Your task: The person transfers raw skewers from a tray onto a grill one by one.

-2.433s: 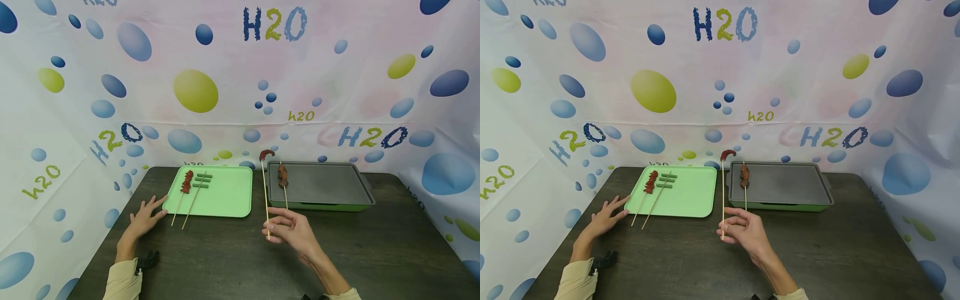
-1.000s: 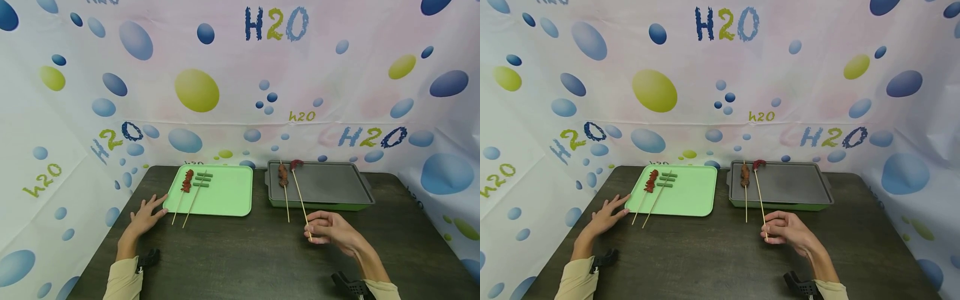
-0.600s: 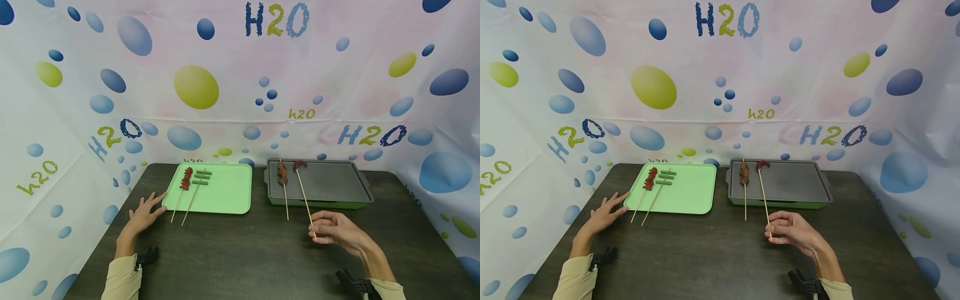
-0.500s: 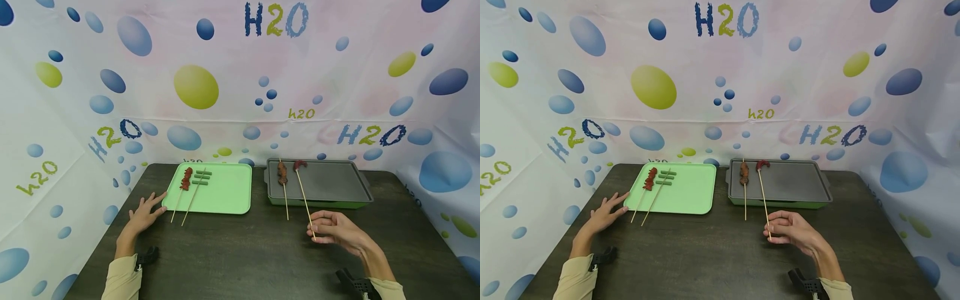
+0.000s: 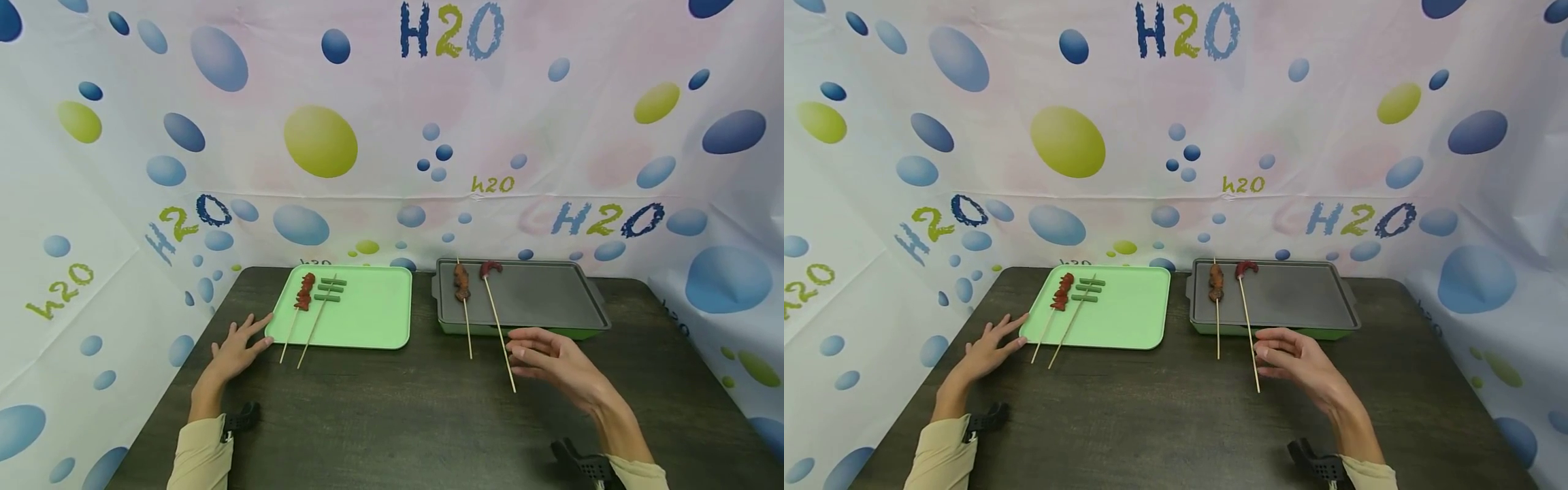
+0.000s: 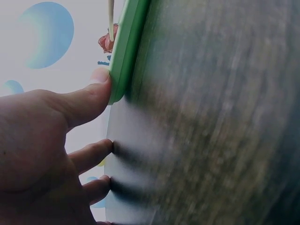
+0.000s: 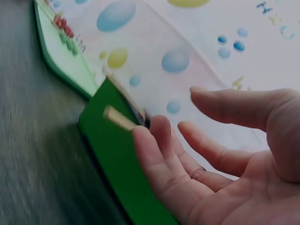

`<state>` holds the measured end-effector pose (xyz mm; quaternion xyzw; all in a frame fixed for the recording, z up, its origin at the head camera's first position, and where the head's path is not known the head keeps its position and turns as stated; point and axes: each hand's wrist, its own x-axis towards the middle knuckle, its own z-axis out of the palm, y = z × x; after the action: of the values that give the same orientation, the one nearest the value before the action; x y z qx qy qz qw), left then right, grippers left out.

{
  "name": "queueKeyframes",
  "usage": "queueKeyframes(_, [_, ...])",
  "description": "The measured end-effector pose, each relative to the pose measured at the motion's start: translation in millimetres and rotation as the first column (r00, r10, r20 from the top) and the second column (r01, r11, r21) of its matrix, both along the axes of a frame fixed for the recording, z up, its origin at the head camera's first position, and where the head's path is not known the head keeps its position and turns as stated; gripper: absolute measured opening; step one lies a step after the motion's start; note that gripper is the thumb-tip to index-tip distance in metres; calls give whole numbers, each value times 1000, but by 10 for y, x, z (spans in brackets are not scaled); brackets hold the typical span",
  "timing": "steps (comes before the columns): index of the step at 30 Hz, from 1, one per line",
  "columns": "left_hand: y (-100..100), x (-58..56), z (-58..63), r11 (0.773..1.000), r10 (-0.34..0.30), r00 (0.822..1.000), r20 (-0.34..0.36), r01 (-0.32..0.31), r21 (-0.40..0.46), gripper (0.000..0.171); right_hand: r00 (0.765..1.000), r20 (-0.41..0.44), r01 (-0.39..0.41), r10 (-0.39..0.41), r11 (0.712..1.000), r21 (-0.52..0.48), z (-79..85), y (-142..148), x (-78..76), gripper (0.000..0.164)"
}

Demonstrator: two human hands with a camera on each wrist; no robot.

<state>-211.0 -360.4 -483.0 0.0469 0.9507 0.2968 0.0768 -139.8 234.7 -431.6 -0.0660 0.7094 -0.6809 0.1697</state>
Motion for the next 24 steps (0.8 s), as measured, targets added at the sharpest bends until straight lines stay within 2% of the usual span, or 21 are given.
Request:
queueKeyframes(8, [2, -10, 12, 1000, -5, 1000, 9, 5, -5, 67, 992, -103, -68, 69, 998, 17, 167, -317, 75, 51])
queueKeyframes(11, [8, -6, 2, 1000, -6, 1000, 7, 6, -6, 67, 990, -102, -99, 98, 995, -4, 180, -472, 82, 49])
queueKeyframes(16, [15, -11, -15, 1000, -14, 1000, 4, 14, -6, 67, 990, -102, -102, 97, 994, -49, 89, -818, 84, 49])
queueKeyframes(24, [20, 18, 15, 1000, -7, 1000, 12, 7, -5, 66, 990, -126, -63, 56, 997, -55, -86, -1492, 91, 49])
